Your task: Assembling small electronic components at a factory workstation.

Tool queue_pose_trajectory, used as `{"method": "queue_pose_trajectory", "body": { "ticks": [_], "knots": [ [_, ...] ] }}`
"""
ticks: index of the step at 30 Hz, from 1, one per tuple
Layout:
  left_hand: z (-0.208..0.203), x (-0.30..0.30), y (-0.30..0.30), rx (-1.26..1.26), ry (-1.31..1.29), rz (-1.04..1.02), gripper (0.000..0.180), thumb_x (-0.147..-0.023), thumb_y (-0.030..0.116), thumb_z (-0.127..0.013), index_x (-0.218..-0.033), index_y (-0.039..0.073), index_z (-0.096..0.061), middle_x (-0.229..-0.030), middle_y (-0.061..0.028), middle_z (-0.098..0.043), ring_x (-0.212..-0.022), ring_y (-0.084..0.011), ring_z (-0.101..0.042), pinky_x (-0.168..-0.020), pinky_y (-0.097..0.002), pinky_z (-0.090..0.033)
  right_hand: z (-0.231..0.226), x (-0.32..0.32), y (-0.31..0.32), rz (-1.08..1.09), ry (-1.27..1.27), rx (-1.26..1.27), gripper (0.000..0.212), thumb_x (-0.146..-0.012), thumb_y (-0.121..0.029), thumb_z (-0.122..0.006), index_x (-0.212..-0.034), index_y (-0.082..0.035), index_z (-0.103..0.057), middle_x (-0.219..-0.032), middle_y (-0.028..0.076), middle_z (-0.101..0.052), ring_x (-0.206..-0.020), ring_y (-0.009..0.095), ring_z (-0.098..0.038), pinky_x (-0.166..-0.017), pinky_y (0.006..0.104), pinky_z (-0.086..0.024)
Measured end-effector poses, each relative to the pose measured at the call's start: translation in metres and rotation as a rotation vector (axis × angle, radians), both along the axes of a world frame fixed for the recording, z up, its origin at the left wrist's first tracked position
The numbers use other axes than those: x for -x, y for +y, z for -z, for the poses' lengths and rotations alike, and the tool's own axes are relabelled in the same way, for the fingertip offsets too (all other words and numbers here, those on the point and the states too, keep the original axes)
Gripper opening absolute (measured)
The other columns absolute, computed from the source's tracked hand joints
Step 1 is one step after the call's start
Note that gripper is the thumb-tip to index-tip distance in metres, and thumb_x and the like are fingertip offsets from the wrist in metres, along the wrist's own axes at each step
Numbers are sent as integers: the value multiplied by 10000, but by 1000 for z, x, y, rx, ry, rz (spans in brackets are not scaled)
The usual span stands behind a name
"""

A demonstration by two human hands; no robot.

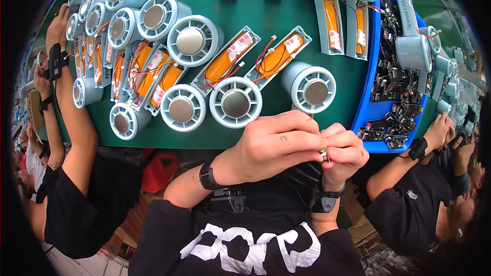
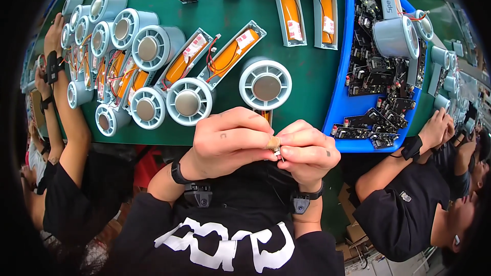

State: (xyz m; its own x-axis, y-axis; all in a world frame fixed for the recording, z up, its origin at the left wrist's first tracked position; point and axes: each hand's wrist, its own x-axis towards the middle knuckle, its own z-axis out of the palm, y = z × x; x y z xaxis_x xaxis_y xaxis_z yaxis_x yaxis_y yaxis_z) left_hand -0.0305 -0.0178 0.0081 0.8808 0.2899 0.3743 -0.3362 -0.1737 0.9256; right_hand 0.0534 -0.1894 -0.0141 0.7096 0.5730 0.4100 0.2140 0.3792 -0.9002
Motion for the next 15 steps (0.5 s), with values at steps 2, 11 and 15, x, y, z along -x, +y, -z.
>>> {"method": "queue_pose_trajectory", "body": {
  "ticks": [2, 11, 15],
  "knots": [
    [-1, 0, 1, -9, 2, 9, 267, -718, 52, -872, -956, 21, -753, -873, -90, -703, -741, -212, -689, -628, -297, -560, -2, -1, -1, -16, 10, 4, 235, -773, -125, -868, -922, -6, -732, -946, 148, -726, -778, 278, -701, -650, 336, -579],
    [2, 0, 3, -31, -4, 35, 260, -721, 60, -870, -949, 22, -751, -865, -87, -705, -718, -216, -693, -613, -290, -555, -2, -1, 0, -45, 43, 3, 221, -749, -97, -877, -901, -2, -748, -934, 147, -728, -772, 279, -706, -644, 339, -580],
    [4, -1, 6, -41, -21, 64, 268, -719, 68, -872, -950, 17, -747, -861, -85, -705, -718, -216, -693, -615, -293, -558, -2, -2, 0, -59, 41, 2, 227, -740, -91, -881, -900, 1, -750, -934, 147, -728, -771, 278, -707, -645, 340, -578]
  ]
}}
